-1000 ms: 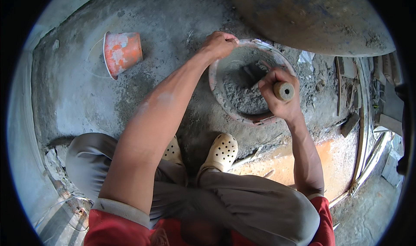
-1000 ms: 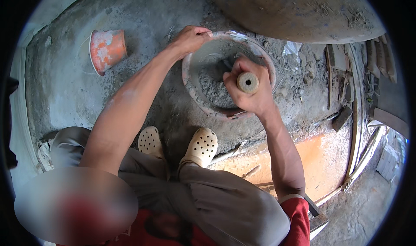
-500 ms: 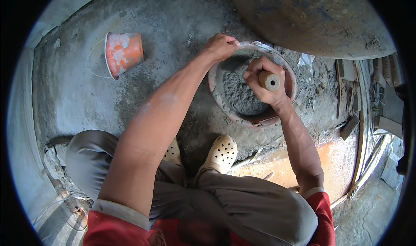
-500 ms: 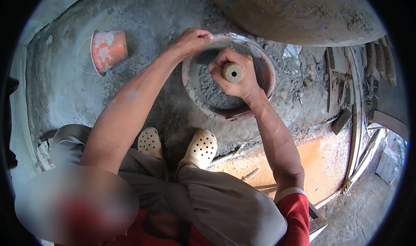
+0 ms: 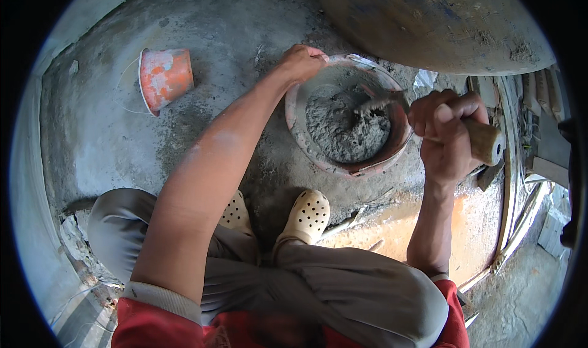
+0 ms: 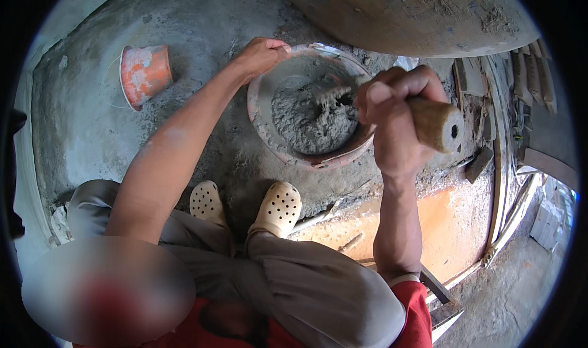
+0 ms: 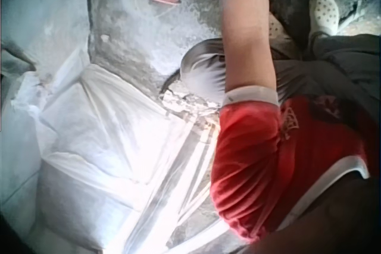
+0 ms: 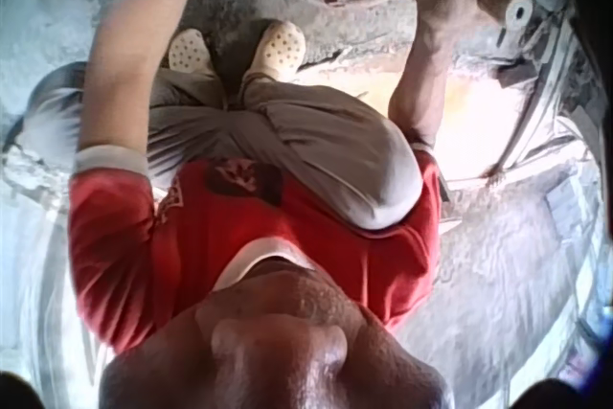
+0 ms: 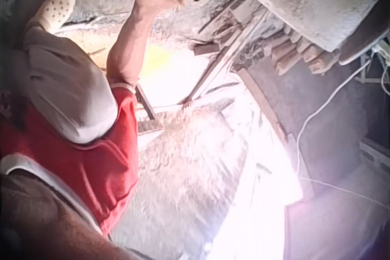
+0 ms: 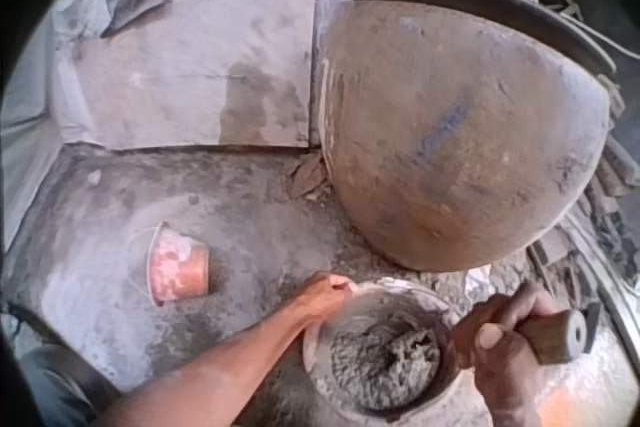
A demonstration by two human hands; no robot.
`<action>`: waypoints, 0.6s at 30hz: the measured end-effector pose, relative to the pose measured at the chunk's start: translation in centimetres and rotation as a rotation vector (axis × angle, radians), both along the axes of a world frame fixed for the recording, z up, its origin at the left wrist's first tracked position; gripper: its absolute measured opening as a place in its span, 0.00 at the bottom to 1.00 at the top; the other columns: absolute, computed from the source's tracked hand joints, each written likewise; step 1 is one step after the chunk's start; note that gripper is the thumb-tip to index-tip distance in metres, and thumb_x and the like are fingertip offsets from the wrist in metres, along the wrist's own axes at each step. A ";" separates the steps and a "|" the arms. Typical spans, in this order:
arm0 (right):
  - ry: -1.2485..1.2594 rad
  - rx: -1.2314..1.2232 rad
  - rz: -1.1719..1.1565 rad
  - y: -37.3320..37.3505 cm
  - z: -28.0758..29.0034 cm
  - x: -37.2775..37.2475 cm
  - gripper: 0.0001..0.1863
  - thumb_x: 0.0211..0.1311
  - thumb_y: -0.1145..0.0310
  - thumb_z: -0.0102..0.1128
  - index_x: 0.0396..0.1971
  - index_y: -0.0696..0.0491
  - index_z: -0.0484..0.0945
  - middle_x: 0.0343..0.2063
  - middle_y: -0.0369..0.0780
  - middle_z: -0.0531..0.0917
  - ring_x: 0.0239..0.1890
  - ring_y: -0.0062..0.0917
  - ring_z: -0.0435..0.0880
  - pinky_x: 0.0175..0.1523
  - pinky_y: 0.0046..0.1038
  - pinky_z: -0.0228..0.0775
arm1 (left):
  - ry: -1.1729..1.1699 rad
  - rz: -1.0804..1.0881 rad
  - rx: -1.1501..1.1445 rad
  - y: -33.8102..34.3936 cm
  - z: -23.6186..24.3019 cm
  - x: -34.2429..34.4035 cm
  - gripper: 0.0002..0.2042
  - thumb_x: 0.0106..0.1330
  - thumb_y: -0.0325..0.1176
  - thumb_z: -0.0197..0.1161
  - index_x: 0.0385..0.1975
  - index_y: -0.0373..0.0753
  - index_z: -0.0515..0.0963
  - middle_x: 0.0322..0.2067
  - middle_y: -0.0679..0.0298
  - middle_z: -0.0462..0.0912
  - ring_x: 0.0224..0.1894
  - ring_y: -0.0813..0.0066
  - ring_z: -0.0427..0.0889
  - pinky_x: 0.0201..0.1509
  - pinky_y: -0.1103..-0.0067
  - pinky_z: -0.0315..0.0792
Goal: The person mixes cement in a bucket using a trowel, then carries the bucket to a wall and applies the cement to cover a pipe and surrounding area. The person repeatedly scoops cement from the bucket and smooths it onto the wall surface.
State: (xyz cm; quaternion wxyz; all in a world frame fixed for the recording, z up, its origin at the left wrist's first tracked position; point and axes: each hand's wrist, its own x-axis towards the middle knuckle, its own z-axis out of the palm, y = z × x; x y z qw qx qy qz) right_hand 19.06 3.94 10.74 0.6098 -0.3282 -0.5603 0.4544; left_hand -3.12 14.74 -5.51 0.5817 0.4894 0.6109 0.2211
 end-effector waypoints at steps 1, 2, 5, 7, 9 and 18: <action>0.178 -0.020 0.025 1.4 -0.7 -0.6 0.10 0.62 0.84 0.57 0.27 0.54 0.67 0.20 0.41 0.77 0.19 0.23 0.74 0.25 0.25 0.68 | -0.059 0.012 -0.028 -0.1 0.0 0.0 0.15 0.73 0.36 0.65 0.54 0.36 0.84 0.44 0.62 0.87 0.43 0.78 0.82 0.48 0.77 0.77; 0.154 -0.016 -0.077 2.8 -2.2 -1.9 0.09 0.63 0.82 0.59 0.28 0.54 0.68 0.20 0.40 0.78 0.20 0.22 0.77 0.26 0.24 0.70 | -0.099 -0.002 -0.028 -0.1 0.0 -0.1 0.15 0.73 0.36 0.64 0.54 0.36 0.84 0.43 0.63 0.87 0.43 0.78 0.82 0.48 0.77 0.77; -0.081 -0.296 -0.128 4.3 -7.1 -5.5 0.08 0.60 0.80 0.65 0.28 0.55 0.73 0.21 0.35 0.81 0.23 0.16 0.78 0.30 0.22 0.71 | -0.138 -0.018 -0.007 -0.3 0.0 -0.2 0.14 0.74 0.36 0.63 0.53 0.35 0.84 0.43 0.64 0.86 0.44 0.78 0.81 0.49 0.76 0.77; -0.288 -0.229 -0.010 3.7 -8.2 -5.4 0.11 0.55 0.78 0.67 0.22 0.55 0.71 0.19 0.33 0.77 0.23 0.15 0.74 0.30 0.23 0.67 | -0.083 -0.017 0.044 -0.4 -0.1 -0.3 0.15 0.74 0.36 0.63 0.54 0.35 0.83 0.45 0.63 0.86 0.46 0.77 0.82 0.51 0.75 0.77; -0.461 -0.174 0.156 2.2 -7.8 -4.0 0.13 0.53 0.77 0.67 0.19 0.54 0.70 0.17 0.33 0.75 0.22 0.15 0.71 0.29 0.24 0.64 | -0.006 0.027 0.016 -0.4 -0.3 -0.3 0.17 0.75 0.38 0.63 0.57 0.36 0.82 0.49 0.60 0.87 0.50 0.74 0.82 0.55 0.74 0.76; -0.611 -0.175 0.293 -1.7 -1.0 -0.1 0.10 0.50 0.78 0.65 0.19 0.55 0.70 0.17 0.35 0.76 0.22 0.19 0.73 0.29 0.25 0.66 | 0.032 0.041 0.028 -0.8 0.3 -0.2 0.19 0.74 0.42 0.65 0.57 0.38 0.83 0.50 0.60 0.87 0.51 0.74 0.82 0.56 0.73 0.76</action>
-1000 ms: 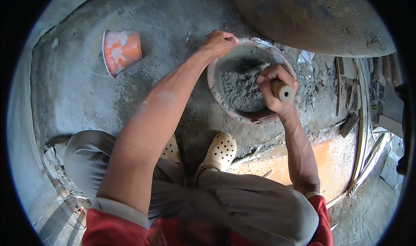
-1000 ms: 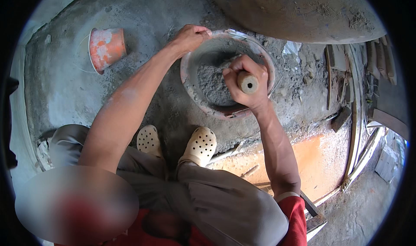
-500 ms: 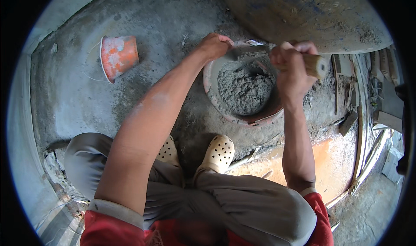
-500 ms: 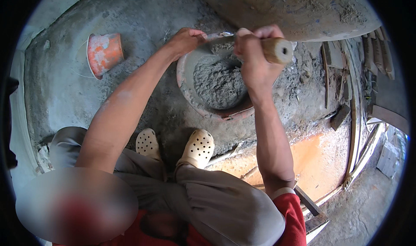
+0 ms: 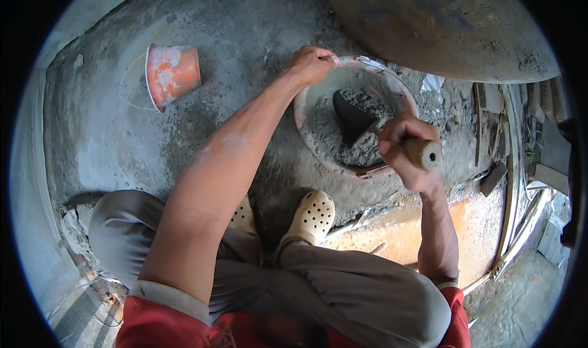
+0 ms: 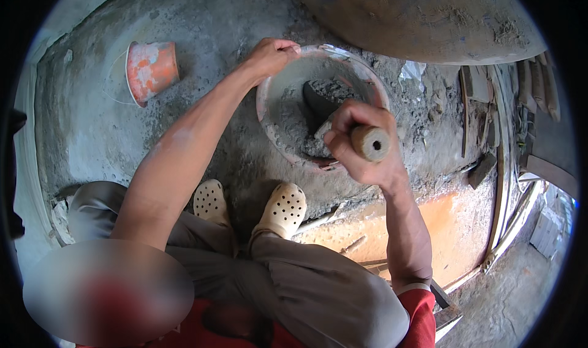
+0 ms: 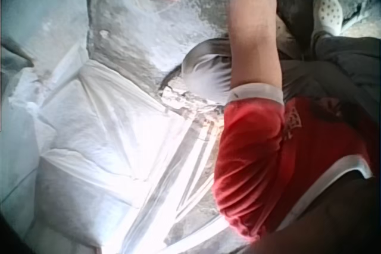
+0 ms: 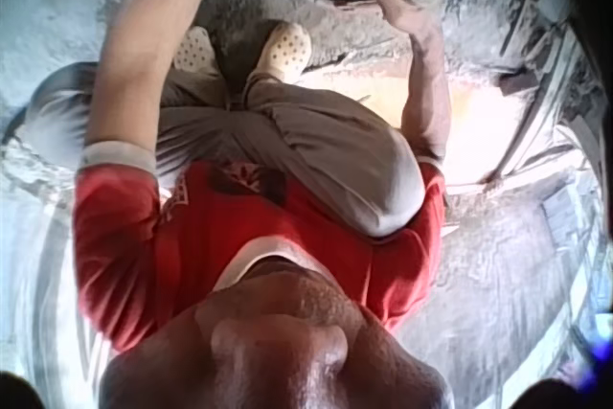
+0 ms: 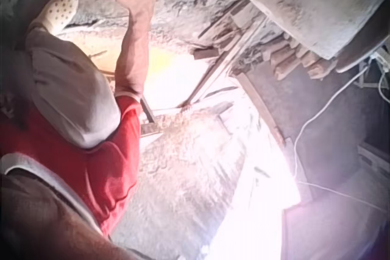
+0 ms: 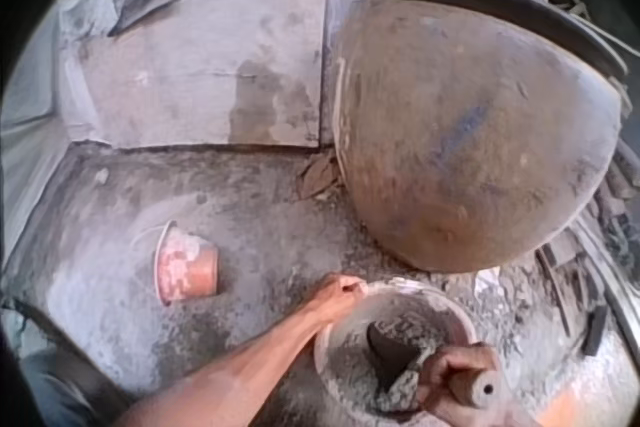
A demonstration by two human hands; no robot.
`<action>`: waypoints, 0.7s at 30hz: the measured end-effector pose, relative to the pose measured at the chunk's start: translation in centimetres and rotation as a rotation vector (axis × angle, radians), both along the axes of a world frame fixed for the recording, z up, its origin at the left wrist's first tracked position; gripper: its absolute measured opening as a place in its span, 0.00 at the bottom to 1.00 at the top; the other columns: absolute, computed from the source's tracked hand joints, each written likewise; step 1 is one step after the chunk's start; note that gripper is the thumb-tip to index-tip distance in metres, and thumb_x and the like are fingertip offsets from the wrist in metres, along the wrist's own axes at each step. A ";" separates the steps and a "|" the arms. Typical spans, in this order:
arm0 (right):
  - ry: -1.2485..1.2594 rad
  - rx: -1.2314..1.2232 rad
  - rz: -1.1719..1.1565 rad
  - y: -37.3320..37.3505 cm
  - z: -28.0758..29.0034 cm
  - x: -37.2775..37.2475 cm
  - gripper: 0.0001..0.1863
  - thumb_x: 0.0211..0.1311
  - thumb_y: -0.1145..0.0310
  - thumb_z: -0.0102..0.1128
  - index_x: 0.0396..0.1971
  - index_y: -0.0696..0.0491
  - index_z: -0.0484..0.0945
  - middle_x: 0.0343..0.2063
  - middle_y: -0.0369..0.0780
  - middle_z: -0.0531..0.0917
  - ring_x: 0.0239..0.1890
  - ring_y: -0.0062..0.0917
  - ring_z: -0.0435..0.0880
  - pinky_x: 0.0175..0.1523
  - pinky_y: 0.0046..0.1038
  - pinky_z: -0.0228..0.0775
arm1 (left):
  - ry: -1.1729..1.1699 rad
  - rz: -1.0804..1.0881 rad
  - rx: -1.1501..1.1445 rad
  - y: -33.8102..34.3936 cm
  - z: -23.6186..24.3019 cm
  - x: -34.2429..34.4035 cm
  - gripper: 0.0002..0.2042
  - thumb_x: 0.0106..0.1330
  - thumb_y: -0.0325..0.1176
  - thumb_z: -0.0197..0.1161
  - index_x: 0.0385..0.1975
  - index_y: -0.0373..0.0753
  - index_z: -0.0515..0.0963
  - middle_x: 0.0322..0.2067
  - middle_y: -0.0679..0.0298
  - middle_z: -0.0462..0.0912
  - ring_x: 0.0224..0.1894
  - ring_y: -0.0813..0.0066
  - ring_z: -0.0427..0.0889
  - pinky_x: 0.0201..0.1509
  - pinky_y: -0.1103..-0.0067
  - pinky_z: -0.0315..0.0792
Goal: The person mixes cement in a bucket using a trowel, then carries the bucket to a wall and applies the cement to cover a pipe and surrounding area. The person repeatedly scoops cement from the bucket and smooths it onto the wall surface.
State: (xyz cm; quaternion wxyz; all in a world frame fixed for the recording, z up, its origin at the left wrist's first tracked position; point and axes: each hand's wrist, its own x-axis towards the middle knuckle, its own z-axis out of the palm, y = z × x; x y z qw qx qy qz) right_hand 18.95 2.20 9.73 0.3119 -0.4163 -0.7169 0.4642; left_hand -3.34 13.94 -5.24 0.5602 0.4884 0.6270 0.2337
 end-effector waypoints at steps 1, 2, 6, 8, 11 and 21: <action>0.098 -0.047 -0.055 0.4 0.8 0.2 0.10 0.50 0.78 0.65 0.20 0.55 0.71 0.17 0.35 0.76 0.21 0.20 0.73 0.28 0.25 0.67 | -0.014 0.007 0.016 -0.4 0.2 0.0 0.19 0.74 0.42 0.65 0.57 0.37 0.83 0.50 0.60 0.87 0.51 0.73 0.82 0.56 0.73 0.75; 0.252 -0.045 -0.078 0.5 2.1 0.7 0.10 0.53 0.79 0.64 0.22 0.55 0.70 0.18 0.37 0.77 0.21 0.20 0.73 0.27 0.25 0.66 | -0.034 0.010 0.024 -0.8 0.4 -0.1 0.19 0.74 0.42 0.65 0.57 0.37 0.82 0.49 0.61 0.86 0.50 0.73 0.82 0.56 0.73 0.75; 0.739 0.101 -0.160 3.6 2.6 0.2 0.08 0.66 0.78 0.55 0.28 0.52 0.67 0.19 0.36 0.73 0.20 0.18 0.66 0.28 0.27 0.63 | -0.102 0.396 0.049 -4.8 1.0 -0.1 0.19 0.73 0.42 0.59 0.57 0.37 0.82 0.48 0.54 0.87 0.51 0.65 0.85 0.59 0.72 0.75; 0.691 0.105 -0.353 5.2 -1.2 -2.7 0.09 0.63 0.78 0.61 0.26 0.54 0.70 0.17 0.36 0.77 0.20 0.18 0.75 0.28 0.23 0.68 | -0.083 0.703 0.116 -9.4 1.1 0.3 0.21 0.76 0.45 0.53 0.49 0.31 0.80 0.41 0.53 0.86 0.44 0.63 0.84 0.55 0.69 0.75; 0.351 -0.034 -0.430 4.7 -6.0 -4.1 0.10 0.61 0.79 0.63 0.23 0.54 0.71 0.18 0.33 0.78 0.23 0.17 0.75 0.30 0.22 0.68 | -0.192 0.984 -0.128 -15.0 1.4 2.0 0.21 0.77 0.48 0.50 0.51 0.34 0.73 0.45 0.55 0.80 0.44 0.62 0.81 0.54 0.66 0.74; 0.140 -0.083 -0.225 -3.1 -3.5 0.4 0.09 0.54 0.80 0.62 0.19 0.56 0.71 0.21 0.36 0.78 0.23 0.18 0.75 0.32 0.24 0.68 | -0.610 1.039 -0.293 -18.3 2.7 4.5 0.09 0.77 0.38 0.53 0.38 0.40 0.73 0.32 0.68 0.70 0.34 0.77 0.68 0.38 0.73 0.68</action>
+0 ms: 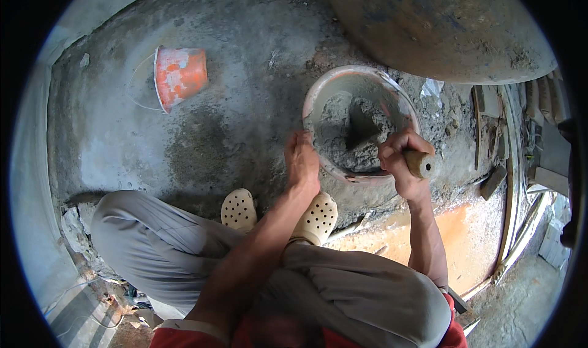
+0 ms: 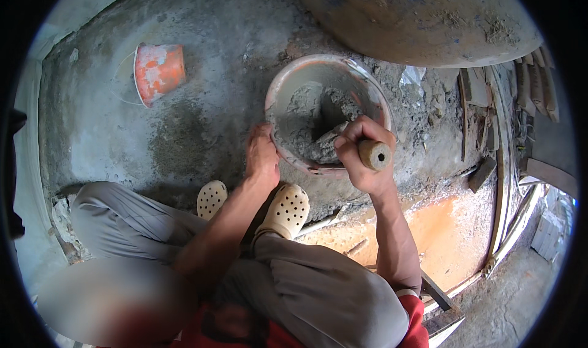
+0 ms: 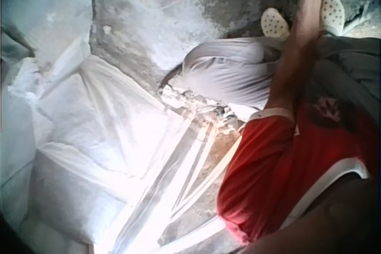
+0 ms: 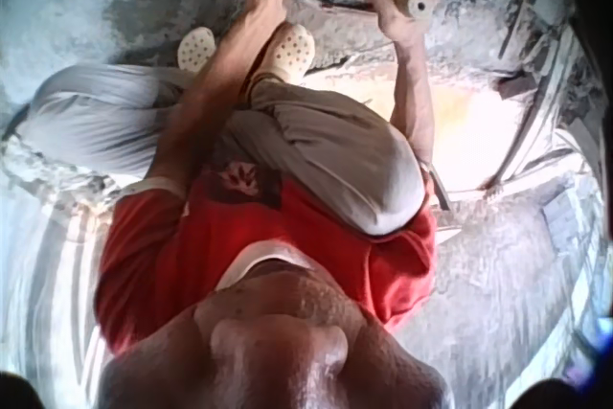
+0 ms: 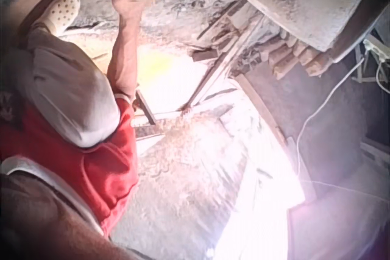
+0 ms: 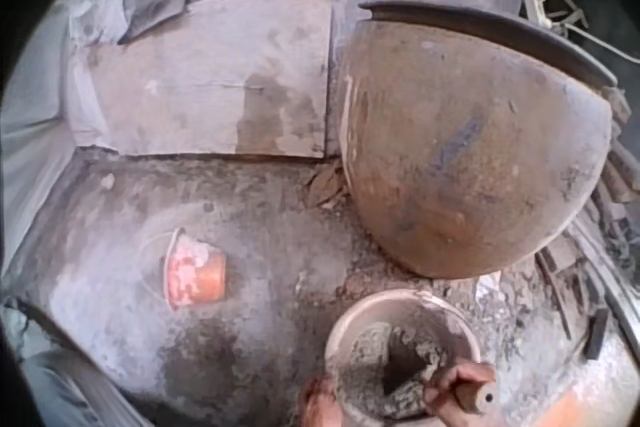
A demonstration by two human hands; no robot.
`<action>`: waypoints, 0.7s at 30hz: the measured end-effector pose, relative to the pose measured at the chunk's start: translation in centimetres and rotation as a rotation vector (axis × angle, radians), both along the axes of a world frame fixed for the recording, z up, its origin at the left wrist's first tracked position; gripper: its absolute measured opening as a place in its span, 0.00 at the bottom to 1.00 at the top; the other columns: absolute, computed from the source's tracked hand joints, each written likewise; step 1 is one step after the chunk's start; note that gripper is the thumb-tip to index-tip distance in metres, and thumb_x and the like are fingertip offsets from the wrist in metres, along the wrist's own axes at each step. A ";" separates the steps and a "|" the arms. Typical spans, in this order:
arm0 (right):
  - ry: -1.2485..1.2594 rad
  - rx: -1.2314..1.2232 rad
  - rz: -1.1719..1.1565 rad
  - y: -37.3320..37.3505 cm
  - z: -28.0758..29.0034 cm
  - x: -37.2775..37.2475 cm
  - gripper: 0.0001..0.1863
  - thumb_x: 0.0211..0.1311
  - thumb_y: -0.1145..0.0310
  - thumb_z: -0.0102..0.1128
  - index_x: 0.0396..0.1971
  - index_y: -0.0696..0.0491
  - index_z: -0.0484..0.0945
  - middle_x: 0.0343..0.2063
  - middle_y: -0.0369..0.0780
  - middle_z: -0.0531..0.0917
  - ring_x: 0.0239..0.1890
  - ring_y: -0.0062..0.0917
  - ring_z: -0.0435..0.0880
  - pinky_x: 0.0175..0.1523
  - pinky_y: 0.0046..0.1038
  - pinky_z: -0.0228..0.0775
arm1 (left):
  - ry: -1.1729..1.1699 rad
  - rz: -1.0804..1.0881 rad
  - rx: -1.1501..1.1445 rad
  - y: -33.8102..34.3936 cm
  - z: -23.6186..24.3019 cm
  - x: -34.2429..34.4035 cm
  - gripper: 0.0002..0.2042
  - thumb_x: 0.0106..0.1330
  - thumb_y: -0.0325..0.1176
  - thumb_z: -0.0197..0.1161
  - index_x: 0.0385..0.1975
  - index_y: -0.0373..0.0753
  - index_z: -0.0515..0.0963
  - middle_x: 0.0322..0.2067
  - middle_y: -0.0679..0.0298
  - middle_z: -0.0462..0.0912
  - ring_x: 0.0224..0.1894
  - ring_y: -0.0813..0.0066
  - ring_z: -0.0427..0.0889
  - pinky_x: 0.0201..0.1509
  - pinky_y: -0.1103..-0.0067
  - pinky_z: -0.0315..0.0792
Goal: The person mixes cement in a bucket using a trowel, then carries the bucket to a wall and applies the cement to cover a pipe and surrounding area. The person repeatedly scoops cement from the bucket and smooths it onto the wall surface.
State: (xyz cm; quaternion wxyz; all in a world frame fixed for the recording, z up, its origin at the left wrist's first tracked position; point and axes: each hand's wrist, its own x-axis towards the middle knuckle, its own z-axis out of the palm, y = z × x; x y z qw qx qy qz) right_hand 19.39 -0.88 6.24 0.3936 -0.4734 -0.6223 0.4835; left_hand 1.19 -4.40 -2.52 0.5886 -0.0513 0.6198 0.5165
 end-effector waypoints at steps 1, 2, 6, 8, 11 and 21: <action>0.106 0.025 -0.024 -0.5 0.2 0.0 0.09 0.55 0.80 0.62 0.20 0.56 0.71 0.21 0.37 0.78 0.23 0.19 0.75 0.32 0.24 0.68 | 0.032 -0.044 0.012 0.5 -0.3 -0.6 0.10 0.77 0.38 0.52 0.36 0.39 0.73 0.29 0.70 0.66 0.33 0.78 0.63 0.37 0.75 0.63; 0.194 -0.021 -0.026 -0.9 0.6 0.2 0.09 0.59 0.79 0.60 0.22 0.56 0.70 0.19 0.38 0.76 0.22 0.21 0.74 0.30 0.26 0.67 | 0.072 -0.113 0.054 1.7 -0.8 -1.6 0.10 0.77 0.37 0.52 0.36 0.39 0.74 0.28 0.71 0.66 0.32 0.79 0.63 0.38 0.76 0.62; 0.520 0.052 -0.106 0.5 3.5 1.4 0.09 0.65 0.79 0.56 0.27 0.54 0.66 0.17 0.38 0.73 0.20 0.22 0.71 0.27 0.29 0.65 | 0.225 -0.434 0.211 4.7 -1.7 -4.3 0.09 0.77 0.35 0.55 0.35 0.39 0.75 0.27 0.73 0.68 0.32 0.82 0.63 0.37 0.78 0.61; 0.628 0.230 -0.109 2.6 5.0 1.3 0.09 0.66 0.79 0.55 0.29 0.53 0.65 0.17 0.38 0.71 0.20 0.22 0.70 0.27 0.29 0.65 | 0.220 -0.493 0.166 5.6 -1.7 -4.7 0.05 0.76 0.35 0.58 0.40 0.42 0.77 0.33 0.72 0.73 0.37 0.81 0.67 0.43 0.78 0.64; 0.662 0.300 -0.315 5.9 3.3 -1.9 0.09 0.66 0.80 0.57 0.30 0.52 0.67 0.18 0.37 0.74 0.21 0.22 0.74 0.28 0.28 0.68 | 0.195 -0.549 0.200 7.1 -1.7 -5.2 0.03 0.75 0.33 0.60 0.40 0.43 0.78 0.36 0.72 0.77 0.37 0.80 0.70 0.42 0.79 0.65; -0.121 0.153 0.255 1.2 -2.1 -3.9 0.13 0.48 0.78 0.66 0.18 0.54 0.68 0.15 0.38 0.73 0.16 0.24 0.75 0.25 0.27 0.66 | 0.120 -0.428 0.202 7.4 -2.1 -4.9 0.08 0.75 0.36 0.61 0.37 0.39 0.77 0.30 0.71 0.74 0.34 0.81 0.67 0.39 0.76 0.67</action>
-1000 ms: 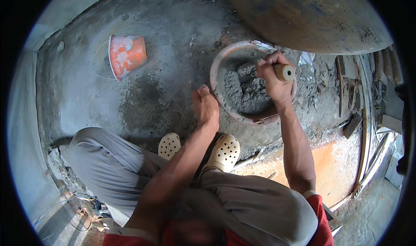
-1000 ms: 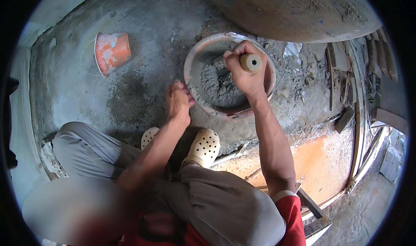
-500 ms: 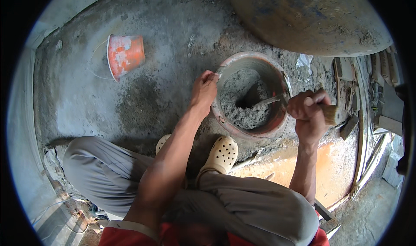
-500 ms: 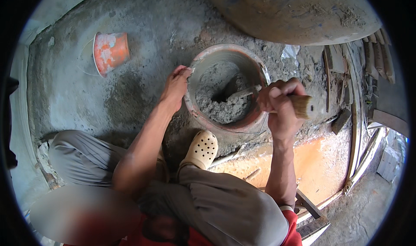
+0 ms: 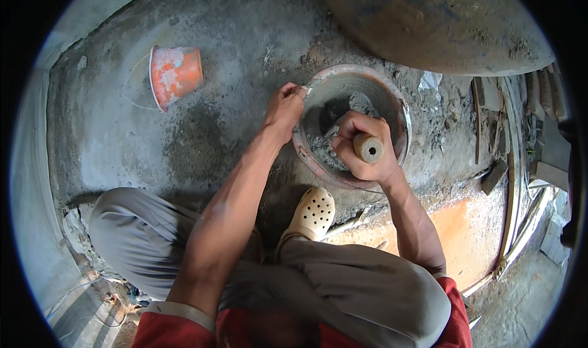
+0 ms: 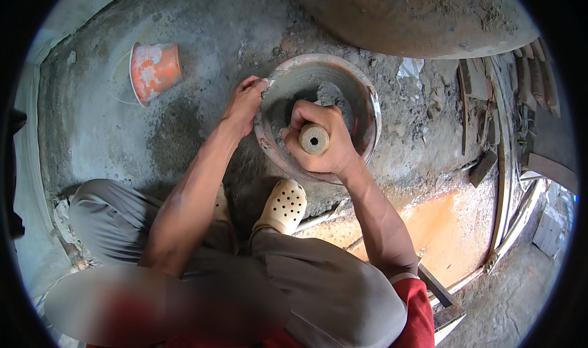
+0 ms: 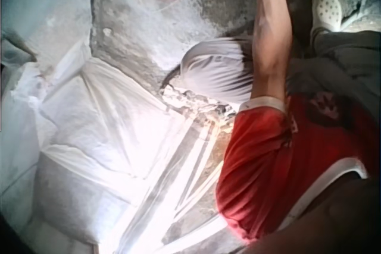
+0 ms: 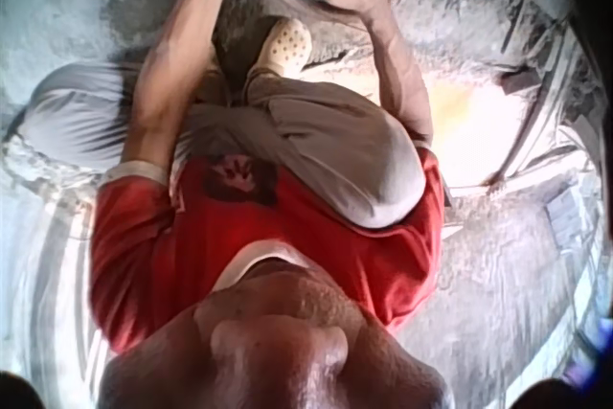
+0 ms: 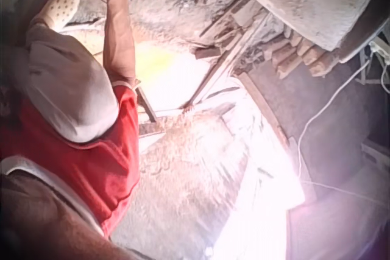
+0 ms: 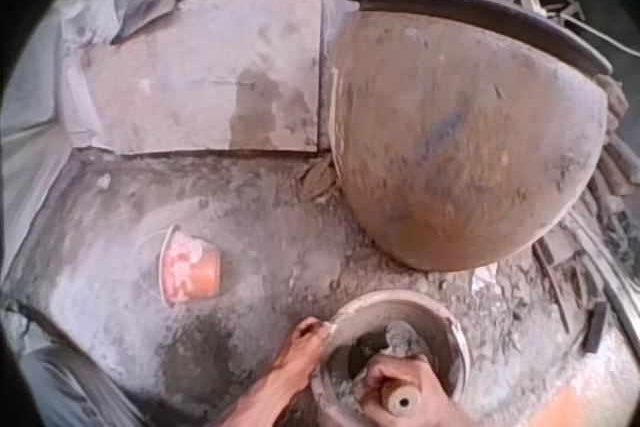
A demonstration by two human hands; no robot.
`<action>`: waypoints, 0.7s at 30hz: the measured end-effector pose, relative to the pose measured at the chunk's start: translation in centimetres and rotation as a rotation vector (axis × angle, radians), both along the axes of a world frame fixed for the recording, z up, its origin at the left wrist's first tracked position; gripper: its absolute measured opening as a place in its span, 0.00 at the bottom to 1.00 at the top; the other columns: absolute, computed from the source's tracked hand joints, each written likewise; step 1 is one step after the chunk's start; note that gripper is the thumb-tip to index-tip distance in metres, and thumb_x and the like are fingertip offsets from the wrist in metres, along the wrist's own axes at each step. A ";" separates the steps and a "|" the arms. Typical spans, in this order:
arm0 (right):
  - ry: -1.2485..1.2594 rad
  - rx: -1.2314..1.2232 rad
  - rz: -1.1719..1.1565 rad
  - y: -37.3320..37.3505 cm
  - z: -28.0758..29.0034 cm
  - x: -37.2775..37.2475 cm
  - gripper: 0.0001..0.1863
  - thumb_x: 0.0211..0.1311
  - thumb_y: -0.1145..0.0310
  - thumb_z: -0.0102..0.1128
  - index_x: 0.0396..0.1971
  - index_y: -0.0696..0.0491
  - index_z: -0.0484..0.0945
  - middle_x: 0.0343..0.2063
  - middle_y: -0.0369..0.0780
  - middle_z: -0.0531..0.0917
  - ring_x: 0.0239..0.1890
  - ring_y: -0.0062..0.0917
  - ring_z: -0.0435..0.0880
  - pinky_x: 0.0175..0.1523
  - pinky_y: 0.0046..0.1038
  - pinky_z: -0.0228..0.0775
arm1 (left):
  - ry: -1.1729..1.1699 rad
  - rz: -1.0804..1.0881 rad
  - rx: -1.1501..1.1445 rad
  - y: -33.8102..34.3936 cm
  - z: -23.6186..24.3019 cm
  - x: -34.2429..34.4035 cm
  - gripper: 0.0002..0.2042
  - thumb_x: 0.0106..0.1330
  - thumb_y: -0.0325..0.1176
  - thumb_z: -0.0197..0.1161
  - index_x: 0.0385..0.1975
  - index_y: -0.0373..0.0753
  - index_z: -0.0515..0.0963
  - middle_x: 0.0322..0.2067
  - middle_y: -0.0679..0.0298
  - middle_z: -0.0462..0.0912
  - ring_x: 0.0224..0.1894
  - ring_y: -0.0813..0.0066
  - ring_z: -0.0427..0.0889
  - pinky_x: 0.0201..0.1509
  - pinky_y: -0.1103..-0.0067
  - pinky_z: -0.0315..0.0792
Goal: The person mixes cement in a bucket using a trowel, then carries the bucket to a wall and applies the cement to cover a pipe and surrounding area. The person repeatedly scoops cement from the bucket and smooths it onto the wall surface.
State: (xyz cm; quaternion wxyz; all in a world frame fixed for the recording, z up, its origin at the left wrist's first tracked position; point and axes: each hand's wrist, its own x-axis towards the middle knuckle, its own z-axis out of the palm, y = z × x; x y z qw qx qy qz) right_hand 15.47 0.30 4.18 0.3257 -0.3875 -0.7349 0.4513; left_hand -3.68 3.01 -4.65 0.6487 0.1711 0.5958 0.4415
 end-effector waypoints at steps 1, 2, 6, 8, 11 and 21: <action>-0.014 -0.027 0.015 -0.4 0.7 0.5 0.12 0.48 0.78 0.66 0.18 0.54 0.68 0.15 0.38 0.73 0.16 0.24 0.75 0.25 0.27 0.66 | -0.007 0.006 -0.012 0.0 -0.1 0.0 0.08 0.75 0.36 0.61 0.37 0.39 0.77 0.31 0.71 0.75 0.34 0.81 0.67 0.39 0.75 0.67; -0.076 -0.077 0.014 -0.5 1.1 0.8 0.12 0.48 0.78 0.66 0.18 0.54 0.69 0.14 0.38 0.73 0.16 0.24 0.75 0.25 0.27 0.66 | -0.021 0.015 -0.016 0.2 -0.3 -0.1 0.08 0.75 0.36 0.61 0.37 0.39 0.77 0.31 0.71 0.75 0.35 0.81 0.68 0.39 0.75 0.67; -0.002 0.005 -0.026 -1.3 3.2 2.6 0.11 0.47 0.79 0.65 0.18 0.54 0.70 0.16 0.37 0.76 0.18 0.20 0.75 0.25 0.25 0.65 | 0.065 -0.034 -0.004 0.3 -1.0 -0.1 0.08 0.74 0.37 0.63 0.41 0.40 0.78 0.36 0.69 0.80 0.40 0.77 0.76 0.44 0.74 0.73; 0.039 -0.058 -0.127 -0.8 4.5 3.8 0.11 0.50 0.79 0.64 0.19 0.54 0.69 0.18 0.37 0.77 0.20 0.20 0.76 0.27 0.25 0.67 | 0.034 -0.028 0.023 0.1 -1.2 0.1 0.09 0.76 0.38 0.61 0.37 0.39 0.77 0.31 0.71 0.75 0.35 0.80 0.68 0.41 0.76 0.67; 0.505 -0.159 -0.207 0.8 6.7 5.0 0.09 0.58 0.81 0.58 0.25 0.54 0.67 0.17 0.39 0.74 0.20 0.21 0.73 0.26 0.27 0.67 | -0.053 0.010 0.018 0.0 -1.2 0.1 0.09 0.77 0.37 0.60 0.38 0.39 0.77 0.32 0.71 0.76 0.35 0.80 0.68 0.41 0.76 0.67; 0.235 -0.226 0.011 4.2 -0.9 -3.1 0.11 0.51 0.75 0.66 0.19 0.54 0.70 0.18 0.31 0.74 0.22 0.16 0.69 0.29 0.26 0.63 | -0.116 -0.060 0.018 0.3 -0.4 -0.9 0.08 0.77 0.36 0.60 0.40 0.38 0.79 0.34 0.69 0.79 0.37 0.79 0.73 0.43 0.77 0.70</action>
